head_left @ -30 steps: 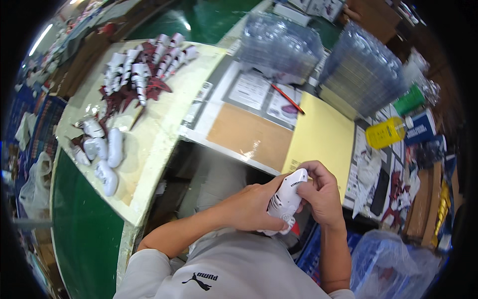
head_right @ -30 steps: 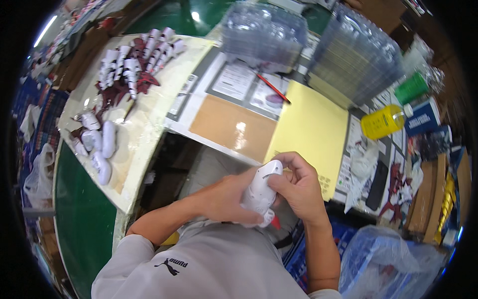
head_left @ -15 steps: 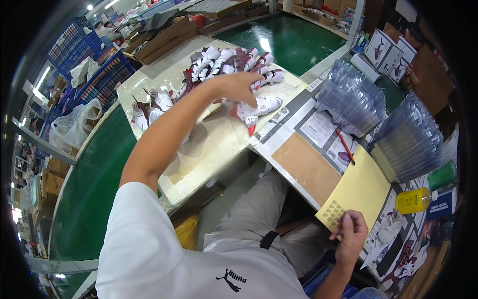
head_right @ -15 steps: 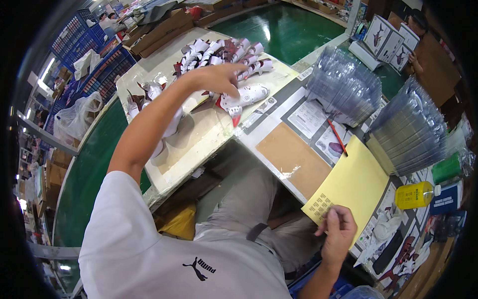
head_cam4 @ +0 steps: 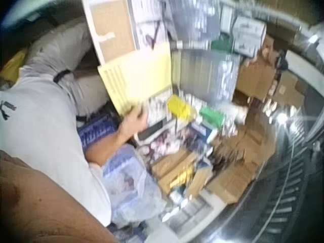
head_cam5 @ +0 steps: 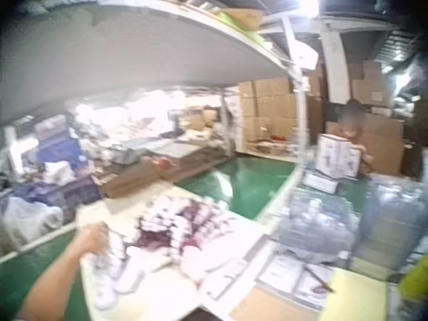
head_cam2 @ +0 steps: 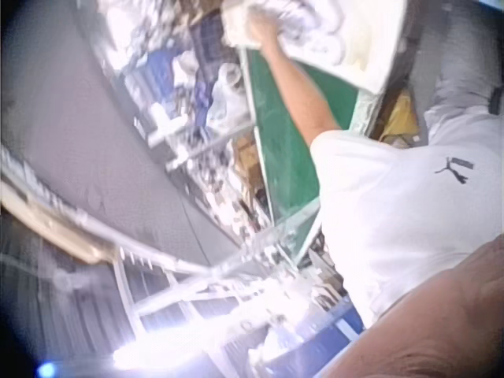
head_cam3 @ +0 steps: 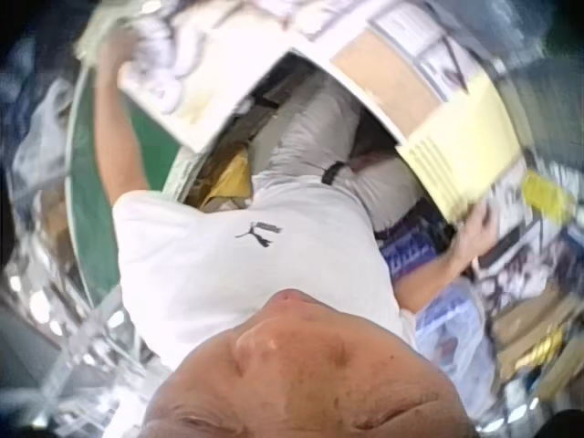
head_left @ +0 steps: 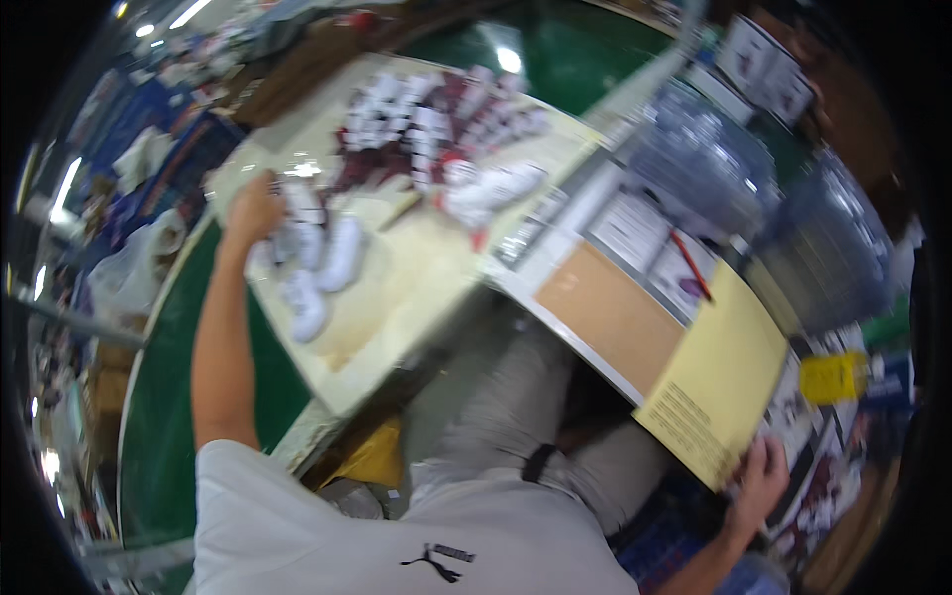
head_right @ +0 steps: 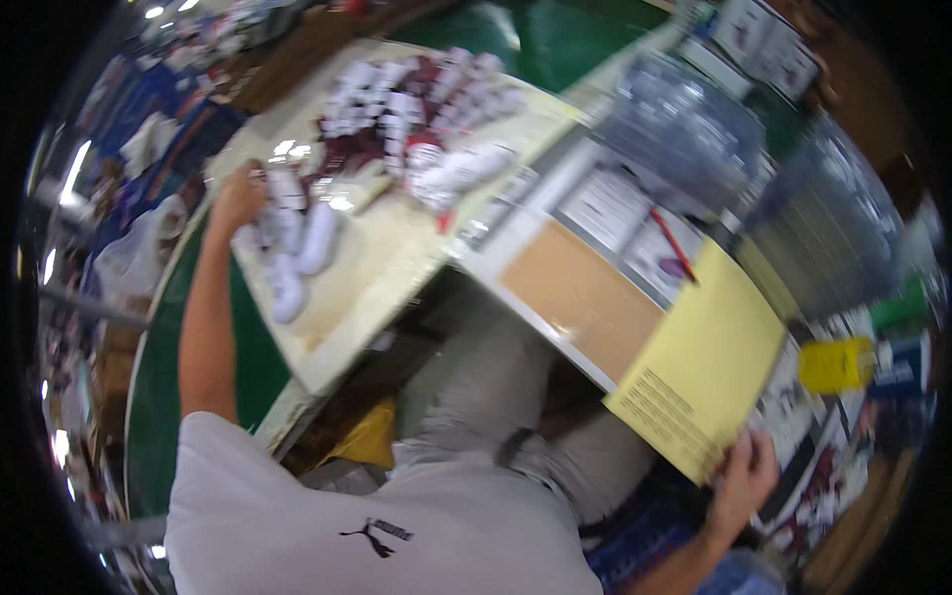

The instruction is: The person assembles small white and red toy figures by hand, attaching parts and placing them into clear plastic packaging. They repeatedly pick up components, fit them together, and pack the finished items on a workbench.

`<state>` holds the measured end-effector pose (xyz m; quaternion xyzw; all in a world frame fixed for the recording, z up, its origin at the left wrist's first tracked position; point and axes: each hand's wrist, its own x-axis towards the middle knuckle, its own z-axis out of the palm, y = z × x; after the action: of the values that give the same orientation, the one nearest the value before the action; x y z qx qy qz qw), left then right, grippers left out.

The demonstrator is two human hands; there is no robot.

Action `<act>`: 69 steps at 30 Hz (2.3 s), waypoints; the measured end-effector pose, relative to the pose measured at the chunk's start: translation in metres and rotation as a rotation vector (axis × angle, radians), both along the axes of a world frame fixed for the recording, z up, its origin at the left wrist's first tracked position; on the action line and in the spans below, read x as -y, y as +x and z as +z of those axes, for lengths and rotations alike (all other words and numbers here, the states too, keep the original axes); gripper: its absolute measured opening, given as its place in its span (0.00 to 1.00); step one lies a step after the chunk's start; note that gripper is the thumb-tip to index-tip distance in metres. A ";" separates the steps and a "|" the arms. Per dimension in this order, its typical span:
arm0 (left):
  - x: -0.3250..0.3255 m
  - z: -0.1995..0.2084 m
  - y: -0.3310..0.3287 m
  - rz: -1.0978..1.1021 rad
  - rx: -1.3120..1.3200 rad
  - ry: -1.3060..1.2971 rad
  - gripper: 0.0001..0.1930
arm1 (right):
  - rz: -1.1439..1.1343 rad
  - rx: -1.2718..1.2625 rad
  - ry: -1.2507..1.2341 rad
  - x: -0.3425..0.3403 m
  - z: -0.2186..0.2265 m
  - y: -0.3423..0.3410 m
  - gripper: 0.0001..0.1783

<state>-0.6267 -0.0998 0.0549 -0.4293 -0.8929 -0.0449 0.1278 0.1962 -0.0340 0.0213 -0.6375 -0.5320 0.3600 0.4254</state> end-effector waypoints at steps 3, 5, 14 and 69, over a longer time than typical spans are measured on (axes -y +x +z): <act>-0.014 -0.028 -0.053 -0.202 0.044 -0.197 0.29 | -0.042 0.075 -0.044 -0.008 0.002 -0.009 0.08; -0.017 -0.029 -0.074 -0.657 -0.085 -0.164 0.37 | -0.003 0.213 -0.035 -0.011 0.004 -0.008 0.08; -0.029 -0.050 -0.099 -0.476 -0.568 -0.409 0.43 | 0.156 0.580 0.030 0.003 0.021 0.010 0.09; 0.038 -0.118 0.417 -0.323 3.156 0.237 0.44 | 0.207 0.394 -0.220 -0.010 -0.005 -0.015 0.08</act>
<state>-0.2097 -0.1374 -0.0631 0.0280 0.0618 0.5045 0.8607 0.1811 -0.0244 0.0160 -0.6800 -0.6246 0.3263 0.2025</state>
